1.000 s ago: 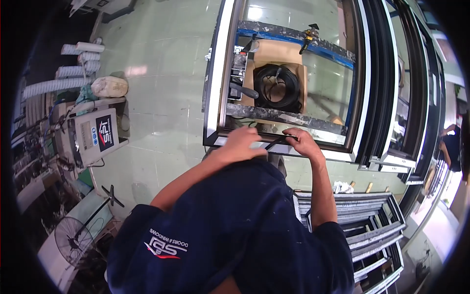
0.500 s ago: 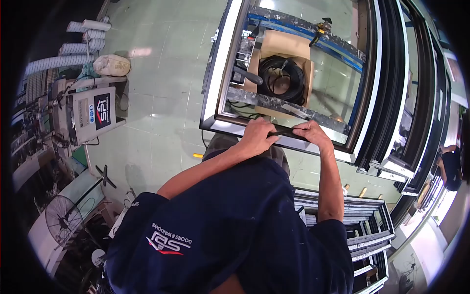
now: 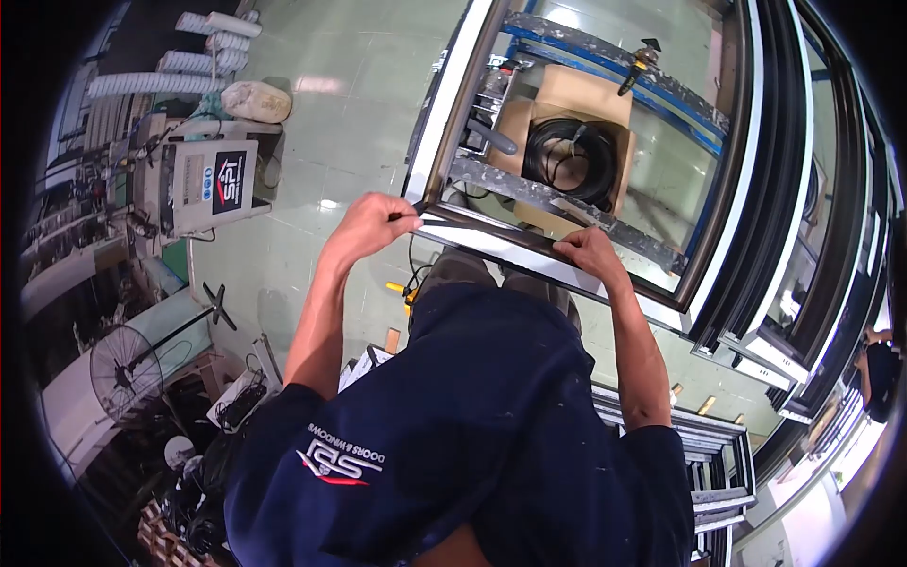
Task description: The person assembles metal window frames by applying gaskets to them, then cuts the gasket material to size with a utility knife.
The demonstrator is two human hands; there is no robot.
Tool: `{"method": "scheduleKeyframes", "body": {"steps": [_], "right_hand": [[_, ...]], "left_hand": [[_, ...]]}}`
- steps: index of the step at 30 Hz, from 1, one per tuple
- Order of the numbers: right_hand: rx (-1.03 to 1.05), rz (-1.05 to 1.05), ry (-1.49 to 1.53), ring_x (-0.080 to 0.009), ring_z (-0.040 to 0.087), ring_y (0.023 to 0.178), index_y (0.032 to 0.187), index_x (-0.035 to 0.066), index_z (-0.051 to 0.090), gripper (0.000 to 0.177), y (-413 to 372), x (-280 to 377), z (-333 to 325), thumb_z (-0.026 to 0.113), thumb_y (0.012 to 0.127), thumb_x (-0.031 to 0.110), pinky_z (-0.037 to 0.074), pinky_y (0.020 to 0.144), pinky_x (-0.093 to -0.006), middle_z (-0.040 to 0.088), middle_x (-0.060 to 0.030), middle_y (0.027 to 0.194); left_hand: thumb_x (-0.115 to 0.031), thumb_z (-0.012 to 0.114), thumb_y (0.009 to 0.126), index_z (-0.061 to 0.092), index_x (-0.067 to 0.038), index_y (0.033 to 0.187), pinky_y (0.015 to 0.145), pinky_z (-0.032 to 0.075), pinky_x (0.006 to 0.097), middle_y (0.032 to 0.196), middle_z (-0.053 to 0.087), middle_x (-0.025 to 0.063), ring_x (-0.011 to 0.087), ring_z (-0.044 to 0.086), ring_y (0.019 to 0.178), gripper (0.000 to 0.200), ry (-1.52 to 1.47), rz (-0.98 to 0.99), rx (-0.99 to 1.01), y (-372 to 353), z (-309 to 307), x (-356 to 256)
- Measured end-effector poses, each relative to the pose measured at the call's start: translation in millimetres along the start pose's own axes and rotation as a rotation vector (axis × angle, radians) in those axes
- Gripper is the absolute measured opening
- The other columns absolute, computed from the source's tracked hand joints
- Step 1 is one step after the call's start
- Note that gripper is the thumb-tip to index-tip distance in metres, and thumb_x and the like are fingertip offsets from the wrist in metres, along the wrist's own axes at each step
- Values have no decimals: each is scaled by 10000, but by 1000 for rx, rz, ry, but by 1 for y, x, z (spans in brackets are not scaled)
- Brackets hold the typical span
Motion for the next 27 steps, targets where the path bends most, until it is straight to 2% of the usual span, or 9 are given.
{"method": "scheduleKeyframes", "body": {"steps": [3,7,10,11,14,19,21,24,27], "right_hand": [[-80,-4,-19,-240,673,656,947,29,783,324,-1,0,0,749,856,339,508,658,-374,703,-155,710],[23,-11,81,-307,673,668,944,49,780,310,10,-1,10,727,877,347,500,663,-405,700,-172,734],[-2,-42,-25,-321,653,652,940,33,768,334,19,31,17,720,885,359,496,663,-409,677,-187,722],[-16,-54,-14,-323,651,653,936,32,765,338,20,37,20,718,885,363,496,665,-411,672,-190,722],[-38,-48,-28,-325,651,659,924,36,760,345,19,38,20,712,886,375,495,671,-419,666,-198,728],[-48,100,-80,-316,713,747,956,79,776,317,-16,-30,-13,722,875,381,532,730,-406,721,-176,787],[-106,174,-64,-245,675,668,962,78,779,278,-41,-63,-34,754,868,338,522,697,-380,716,-182,787],[-137,205,42,-111,512,632,919,-15,765,336,-65,-99,-52,755,899,321,462,618,-355,665,-76,649],[-56,228,42,-102,540,672,975,-7,774,328,-69,-97,-57,762,901,313,480,653,-335,698,-41,711]], "left_hand": [[-195,739,856,732,-30,892,598,435,369,653,589,130,232,510,578,169,143,53,-80,15,-9,-7],[-200,723,842,750,-51,906,684,490,409,759,690,145,320,651,707,165,239,139,-23,36,-7,-1],[-190,712,836,762,-60,914,733,512,434,809,715,151,350,677,763,160,354,331,-24,53,4,0],[-180,705,830,770,-65,915,769,521,446,830,725,149,358,686,796,157,359,308,34,59,9,1],[-171,706,823,770,-74,884,752,521,453,794,713,147,355,682,784,131,449,360,44,67,10,-6],[-150,702,802,748,-93,805,701,521,473,738,682,151,363,668,758,73,595,385,26,73,20,12],[-150,698,803,742,-89,791,703,526,478,738,684,150,361,673,761,77,605,397,24,72,21,8],[-152,690,800,738,-77,776,712,535,483,732,687,152,360,683,769,91,672,452,13,75,31,12],[-136,673,783,746,-50,787,729,550,478,760,703,172,357,703,804,112,746,435,47,83,43,12]]}}
Point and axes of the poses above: each hand's wrist, its own y-axis towards the middle knuckle, its own z-axis out of the palm, x = y × z, the point moved 8 cm from there along y, towards the middle knuckle
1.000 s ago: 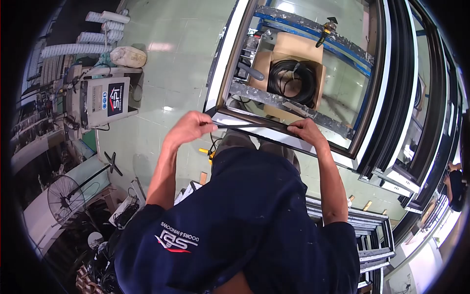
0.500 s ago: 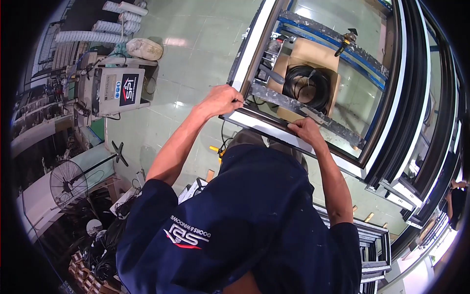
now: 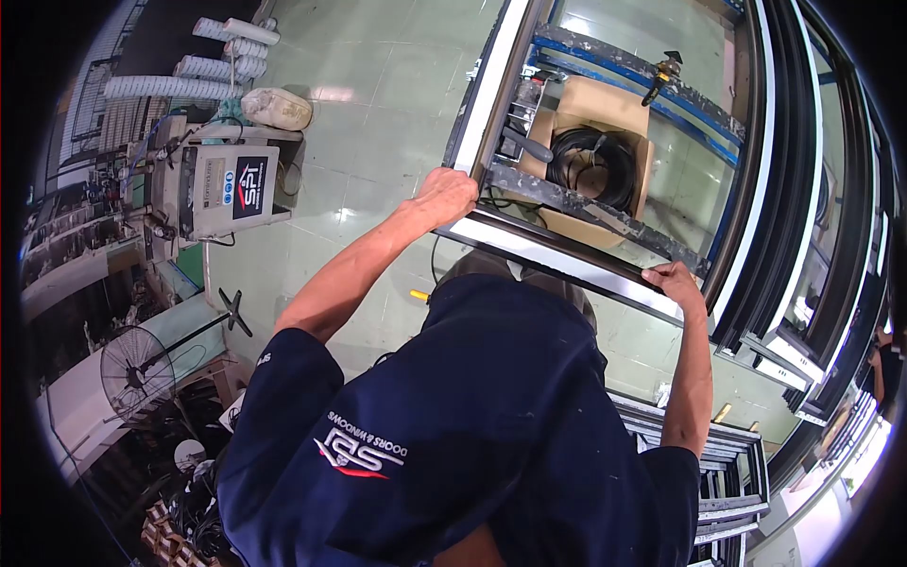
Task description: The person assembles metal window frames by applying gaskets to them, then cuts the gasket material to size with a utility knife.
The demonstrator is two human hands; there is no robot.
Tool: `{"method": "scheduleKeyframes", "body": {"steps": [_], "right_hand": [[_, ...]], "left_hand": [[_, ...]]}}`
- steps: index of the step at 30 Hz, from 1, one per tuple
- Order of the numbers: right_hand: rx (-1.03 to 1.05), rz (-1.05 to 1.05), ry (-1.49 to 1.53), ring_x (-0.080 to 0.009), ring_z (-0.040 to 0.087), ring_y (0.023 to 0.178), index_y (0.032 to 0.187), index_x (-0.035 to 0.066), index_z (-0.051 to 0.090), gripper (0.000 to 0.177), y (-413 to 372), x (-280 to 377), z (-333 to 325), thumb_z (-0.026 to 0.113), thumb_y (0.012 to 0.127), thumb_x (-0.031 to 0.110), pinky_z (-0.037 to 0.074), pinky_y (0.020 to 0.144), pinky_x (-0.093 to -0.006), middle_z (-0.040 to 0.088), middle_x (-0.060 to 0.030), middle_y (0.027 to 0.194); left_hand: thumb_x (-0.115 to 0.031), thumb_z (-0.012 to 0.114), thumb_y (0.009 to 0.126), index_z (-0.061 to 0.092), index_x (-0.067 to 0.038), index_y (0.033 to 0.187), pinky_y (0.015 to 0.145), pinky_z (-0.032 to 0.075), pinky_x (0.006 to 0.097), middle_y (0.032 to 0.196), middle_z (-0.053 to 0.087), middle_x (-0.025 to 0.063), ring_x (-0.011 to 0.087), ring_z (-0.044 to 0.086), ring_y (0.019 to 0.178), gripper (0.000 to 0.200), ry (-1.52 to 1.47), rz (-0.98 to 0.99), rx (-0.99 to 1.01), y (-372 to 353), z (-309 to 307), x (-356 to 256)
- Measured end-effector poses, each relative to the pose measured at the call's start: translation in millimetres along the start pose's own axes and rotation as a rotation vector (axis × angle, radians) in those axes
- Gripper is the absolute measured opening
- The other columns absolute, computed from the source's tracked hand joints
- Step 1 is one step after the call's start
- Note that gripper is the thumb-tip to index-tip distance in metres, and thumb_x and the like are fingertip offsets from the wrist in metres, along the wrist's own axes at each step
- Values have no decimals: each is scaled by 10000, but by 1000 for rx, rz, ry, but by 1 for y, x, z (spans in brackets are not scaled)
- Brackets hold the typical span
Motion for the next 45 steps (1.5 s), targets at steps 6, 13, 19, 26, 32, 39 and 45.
{"method": "scheduleKeyframes", "body": {"steps": [6,13,19,26,32,39,45], "right_hand": [[-57,-22,144,-124,579,740,1064,-30,748,326,1,0,7,761,896,249,492,717,-321,732,-68,819],[-71,-254,91,-239,718,878,1076,-18,741,333,11,33,22,702,871,241,535,808,-346,759,-168,970],[-157,-655,78,-360,706,971,1093,37,746,342,34,181,92,705,868,292,535,893,-407,741,-180,1042],[-128,-694,310,-314,711,858,1057,11,740,283,47,306,126,693,860,207,540,820,-391,738,-182,925],[-29,-628,411,-126,619,707,983,-47,734,230,41,310,114,712,865,149,500,662,-307,705,-86,758],[-98,-439,734,-79,589,696,904,-25,760,156,24,279,89,693,874,113,457,660,-245,700,-29,749],[-142,-453,913,-100,622,763,866,-21,755,161,-4,251,69,673,888,115,464,773,-258,708,-39,753]], "left_hand": [[-172,693,774,744,-46,776,793,552,475,832,718,182,358,699,876,137,75,-152,26,9,17,4],[-197,702,800,756,-76,791,843,537,470,807,711,160,337,693,912,132,92,-196,57,5,22,3],[-181,689,817,764,-97,825,801,533,466,790,714,126,343,693,863,113,-1,-160,23,-6,8,1],[-199,704,863,769,-72,927,739,522,394,817,729,132,283,688,760,156,-505,-126,-92,-20,-39,7],[-205,718,881,757,-51,934,666,491,378,750,700,110,233,636,680,168,-685,-39,-30,-13,-53,3],[-272,783,864,695,16,894,636,448,337,663,560,81,130,513,680,303,-737,149,77,-23,-52,56],[-94,748,791,730,-7,903,703,523,360,740,683,94,183,612,694,143,-397,49,-83,19,-129,195]]}}
Point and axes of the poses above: each hand's wrist, its own y-axis towards the middle knuckle, its own z-axis out of the palm, x = y × z, the point moved 8 cm from there along y, towards the middle knuckle
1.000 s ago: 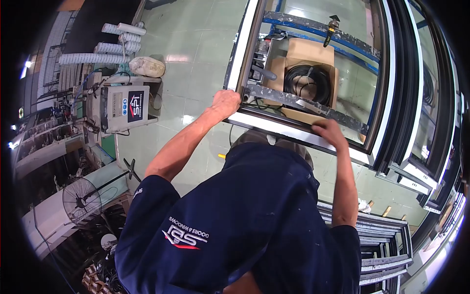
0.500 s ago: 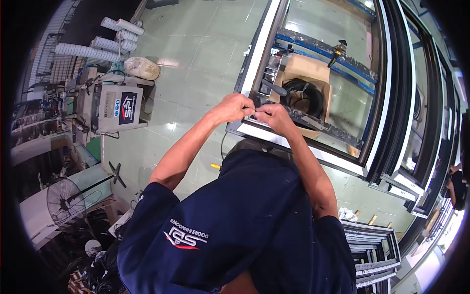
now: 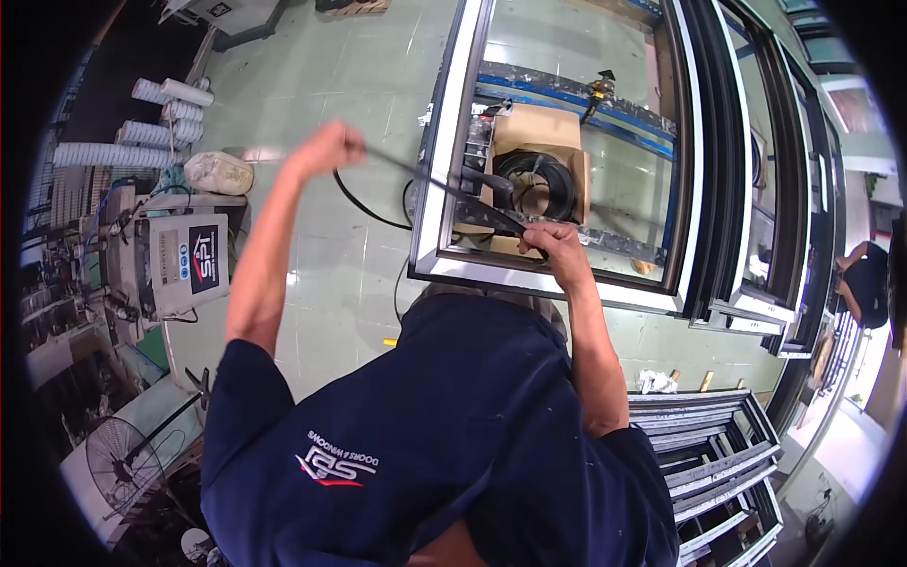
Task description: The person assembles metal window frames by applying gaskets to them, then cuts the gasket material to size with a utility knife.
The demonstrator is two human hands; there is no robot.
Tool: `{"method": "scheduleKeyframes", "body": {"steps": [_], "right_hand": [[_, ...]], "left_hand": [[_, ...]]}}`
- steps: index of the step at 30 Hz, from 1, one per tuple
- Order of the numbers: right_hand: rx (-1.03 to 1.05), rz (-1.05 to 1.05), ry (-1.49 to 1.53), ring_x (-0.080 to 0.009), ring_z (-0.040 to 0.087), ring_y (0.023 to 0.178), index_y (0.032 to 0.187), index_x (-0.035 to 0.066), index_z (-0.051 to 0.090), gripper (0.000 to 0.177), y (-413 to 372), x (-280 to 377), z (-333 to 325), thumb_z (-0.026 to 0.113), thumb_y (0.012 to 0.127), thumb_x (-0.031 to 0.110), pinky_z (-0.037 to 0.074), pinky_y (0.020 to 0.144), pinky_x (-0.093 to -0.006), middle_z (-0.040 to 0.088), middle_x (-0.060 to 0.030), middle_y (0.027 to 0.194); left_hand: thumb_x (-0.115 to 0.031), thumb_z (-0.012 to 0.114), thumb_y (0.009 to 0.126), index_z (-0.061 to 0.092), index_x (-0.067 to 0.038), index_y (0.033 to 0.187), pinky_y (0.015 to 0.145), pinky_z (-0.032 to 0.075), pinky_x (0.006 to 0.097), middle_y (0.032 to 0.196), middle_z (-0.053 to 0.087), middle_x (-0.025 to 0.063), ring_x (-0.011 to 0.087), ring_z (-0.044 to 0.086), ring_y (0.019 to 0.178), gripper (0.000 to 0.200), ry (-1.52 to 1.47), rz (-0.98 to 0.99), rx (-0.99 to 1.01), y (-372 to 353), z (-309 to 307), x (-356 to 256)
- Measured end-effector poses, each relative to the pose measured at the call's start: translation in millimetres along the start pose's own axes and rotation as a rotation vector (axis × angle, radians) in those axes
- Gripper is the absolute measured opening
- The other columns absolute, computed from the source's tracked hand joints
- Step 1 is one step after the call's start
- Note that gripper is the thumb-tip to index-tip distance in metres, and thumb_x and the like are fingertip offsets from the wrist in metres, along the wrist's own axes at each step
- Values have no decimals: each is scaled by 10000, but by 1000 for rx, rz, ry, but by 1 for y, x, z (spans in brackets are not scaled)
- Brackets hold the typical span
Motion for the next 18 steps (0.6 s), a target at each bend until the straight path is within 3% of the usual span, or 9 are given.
{"method": "scheduleKeyframes", "body": {"steps": [3,4,6,8,10,11,12,13,18], "right_hand": [[-32,-18,62,-135,646,828,913,-31,745,186,-8,2,-4,648,911,128,471,842,-280,720,-68,816],[-43,-39,88,-150,651,835,916,-31,741,190,-10,5,-4,645,915,133,476,848,-292,721,-78,834],[-59,-95,235,-149,648,884,998,-52,734,201,-10,3,-14,645,943,120,477,892,-298,724,-82,894],[-101,-128,410,-167,644,894,1052,-67,709,222,-10,4,-25,639,954,119,484,904,-311,708,-94,929],[-116,-190,552,-181,641,883,1091,-67,689,241,-3,0,-40,634,976,138,497,891,-321,697,-93,942],[-119,-157,566,-170,639,877,1100,-63,690,247,1,-1,-44,638,978,145,502,878,-314,697,-83,947],[-120,-111,576,-159,637,870,1109,-60,691,253,2,-4,-49,641,981,152,506,865,-307,698,-72,953],[-119,-62,587,-144,634,865,1115,-52,695,252,2,-14,-58,645,980,154,507,849,-295,699,-61,953],[-7,175,533,-68,585,777,1134,-2,725,241,18,-36,-70,713,953,157,480,712,-239,708,-3,949]], "left_hand": [[-185,677,865,765,-44,975,716,540,400,793,722,121,265,687,738,199,316,36,-262,69,-101,-148],[-218,688,882,759,-34,980,737,540,407,833,725,138,295,697,788,220,215,408,-565,78,-115,-203],[-418,644,955,593,16,1264,937,491,471,1231,628,266,456,598,1083,535,266,523,-736,112,-105,-269],[-285,720,871,578,-12,1312,938,493,453,1296,607,199,400,602,1133,537,275,321,-1010,97,-73,-304],[-240,723,858,500,15,1351,981,460,485,1330,548,233,428,558,1166,598,6,201,-1038,86,-3,-285],[-236,719,860,584,17,1258,943,489,478,1220,619,222,423,592,1127,491,-88,-74,-770,83,43,-273],[-248,729,871,671,34,1086,860,533,423,1027,696,195,334,682,985,359,-312,34,-630,77,94,-270],[-236,741,895,715,49,1030,795,550,346,927,734,158,189,697,873,316,-696,-195,-255,68,148,-269],[-169,739,931,668,94,1220,830,532,268,1070,738,105,111,653,930,397,-1271,-443,-530,51,253,-253]]}}
Point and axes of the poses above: each hand's wrist, its own y-axis towards the middle knuckle, its own z-axis out of the palm, x = y × z, the point moved 8 cm from there along y, towards the middle knuckle
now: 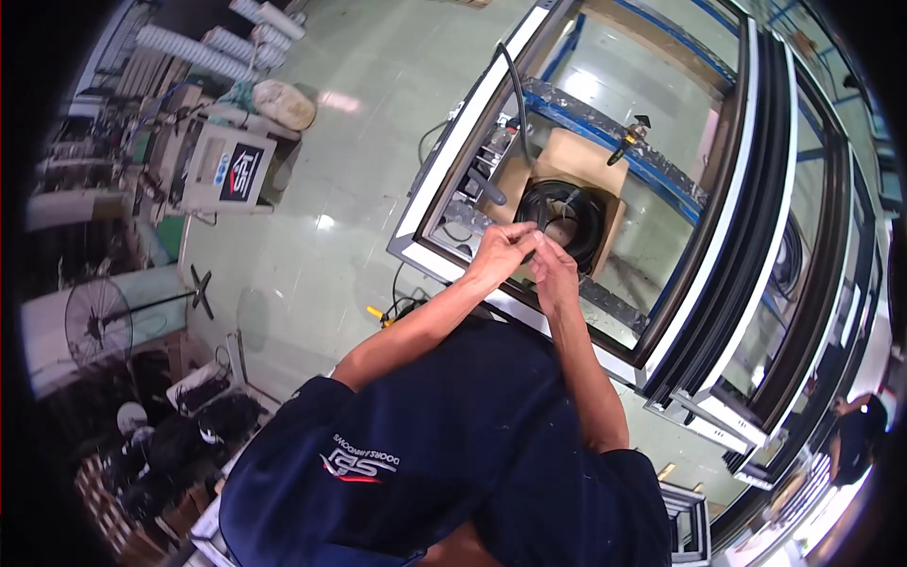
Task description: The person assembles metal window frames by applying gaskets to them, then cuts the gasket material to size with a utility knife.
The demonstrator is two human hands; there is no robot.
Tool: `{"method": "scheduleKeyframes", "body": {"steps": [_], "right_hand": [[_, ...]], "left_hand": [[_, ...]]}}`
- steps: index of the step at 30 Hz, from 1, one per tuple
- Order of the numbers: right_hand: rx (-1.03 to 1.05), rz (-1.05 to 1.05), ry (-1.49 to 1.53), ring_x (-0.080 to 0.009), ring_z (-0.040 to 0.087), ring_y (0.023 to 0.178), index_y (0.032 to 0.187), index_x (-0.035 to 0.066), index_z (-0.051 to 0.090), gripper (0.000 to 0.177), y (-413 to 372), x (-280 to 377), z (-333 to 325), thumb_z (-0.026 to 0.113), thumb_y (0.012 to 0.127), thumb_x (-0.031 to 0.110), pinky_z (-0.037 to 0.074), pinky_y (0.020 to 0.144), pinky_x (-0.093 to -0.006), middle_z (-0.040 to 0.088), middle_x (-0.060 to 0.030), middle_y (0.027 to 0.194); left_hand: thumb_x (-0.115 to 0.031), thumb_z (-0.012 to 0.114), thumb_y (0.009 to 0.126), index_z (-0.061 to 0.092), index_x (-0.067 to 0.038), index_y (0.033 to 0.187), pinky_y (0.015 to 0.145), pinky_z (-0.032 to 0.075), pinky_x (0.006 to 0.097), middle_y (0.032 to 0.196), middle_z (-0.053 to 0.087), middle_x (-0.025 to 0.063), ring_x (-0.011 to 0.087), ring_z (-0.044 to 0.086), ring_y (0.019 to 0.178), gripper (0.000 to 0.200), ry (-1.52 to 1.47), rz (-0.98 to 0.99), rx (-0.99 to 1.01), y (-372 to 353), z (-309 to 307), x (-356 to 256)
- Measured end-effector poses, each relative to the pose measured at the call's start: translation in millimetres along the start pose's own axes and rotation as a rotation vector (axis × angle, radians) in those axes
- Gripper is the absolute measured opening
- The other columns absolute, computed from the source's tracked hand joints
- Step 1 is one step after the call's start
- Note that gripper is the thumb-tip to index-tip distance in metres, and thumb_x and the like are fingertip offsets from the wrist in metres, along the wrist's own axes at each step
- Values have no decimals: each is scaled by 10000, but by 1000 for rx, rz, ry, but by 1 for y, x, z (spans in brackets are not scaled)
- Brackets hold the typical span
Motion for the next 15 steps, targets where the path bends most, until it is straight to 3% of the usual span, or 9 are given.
{"method": "scheduleKeyframes", "body": {"steps": [3,6,10,15], "right_hand": [[-16,82,-15,-76,578,764,1133,-6,723,249,3,-4,-3,731,943,154,484,704,-247,705,-7,937],[63,150,-102,-84,589,776,1134,-10,715,248,5,-9,-3,725,948,154,494,712,-253,697,-9,928],[113,232,-80,-93,583,741,1106,-14,703,239,0,-14,0,723,953,168,496,713,-260,687,-26,928],[125,113,-188,-67,559,733,1058,1,694,162,5,-19,-8,704,963,131,456,672,-217,657,9,877]], "left_hand": [[-71,713,908,716,82,1120,747,521,249,947,745,62,79,641,833,261,-68,68,-267,-13,-3,-3],[-56,699,907,732,75,1041,682,501,234,873,732,27,57,614,763,189,-154,81,-275,-20,-9,2],[-67,715,894,746,18,950,579,430,219,783,697,-2,48,544,642,106,-188,-98,-380,-30,-10,9],[-75,712,889,723,5,967,640,453,241,797,685,9,81,570,674,112,-406,-136,-475,-36,-8,23]]}}
Point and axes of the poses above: each hand's wrist, its own y-axis towards the middle knuckle, its own z-axis out of the palm, x = y × z, the point moved 8 cm from there along y, towards the middle knuckle
